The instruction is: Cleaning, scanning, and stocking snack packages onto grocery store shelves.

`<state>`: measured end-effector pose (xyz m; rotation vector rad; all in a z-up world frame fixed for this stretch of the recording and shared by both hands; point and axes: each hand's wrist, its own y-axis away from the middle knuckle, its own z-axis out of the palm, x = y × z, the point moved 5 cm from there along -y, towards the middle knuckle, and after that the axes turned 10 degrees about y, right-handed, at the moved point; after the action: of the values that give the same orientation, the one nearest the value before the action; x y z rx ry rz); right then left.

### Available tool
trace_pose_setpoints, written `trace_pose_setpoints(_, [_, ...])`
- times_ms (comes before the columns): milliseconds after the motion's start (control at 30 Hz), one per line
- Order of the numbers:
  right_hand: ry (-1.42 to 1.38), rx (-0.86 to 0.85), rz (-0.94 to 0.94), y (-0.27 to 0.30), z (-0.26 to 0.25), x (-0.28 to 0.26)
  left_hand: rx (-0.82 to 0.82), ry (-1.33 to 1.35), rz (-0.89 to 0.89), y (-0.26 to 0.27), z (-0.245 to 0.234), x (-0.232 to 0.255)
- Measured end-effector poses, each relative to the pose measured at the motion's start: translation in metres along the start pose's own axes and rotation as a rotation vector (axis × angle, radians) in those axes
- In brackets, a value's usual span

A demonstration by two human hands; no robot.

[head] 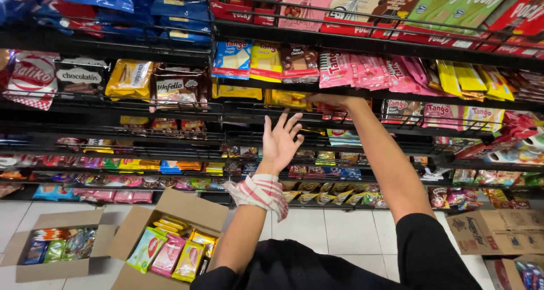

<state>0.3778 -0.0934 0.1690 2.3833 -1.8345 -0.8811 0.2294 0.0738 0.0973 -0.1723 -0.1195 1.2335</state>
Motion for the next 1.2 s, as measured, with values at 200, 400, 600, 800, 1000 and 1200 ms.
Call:
trace_pose_setpoints(200, [0.014, -0.129, 0.068, 0.000, 0.012, -0.006, 0.001, -0.043, -0.002, 0.006, 0.005, 0.002])
trace_pose_setpoints(400, [-0.183, -0.192, -0.510, -0.042, 0.033, 0.007, 0.028, -0.155, 0.050, 0.036, 0.012, -0.003])
trace_pose_setpoints(600, [-0.201, -0.244, -0.401, -0.019, 0.030, -0.016, 0.078, -0.146, 0.089, 0.062, 0.001, -0.004])
trace_pose_setpoints(800, [-0.124, -0.211, -0.224, 0.002, 0.025, -0.025, 0.149, -0.116, 0.118, 0.089, -0.026, 0.003])
trace_pose_setpoints(1000, [0.191, 0.432, -0.270, 0.078, 0.021, -0.044, 0.292, -0.062, 0.239, 0.137, -0.085, 0.027])
trace_pose_setpoints(1200, [-0.309, 0.802, -0.545, 0.167, 0.149, -0.061, 0.406, -0.096, 0.415, 0.229, -0.134, 0.045])
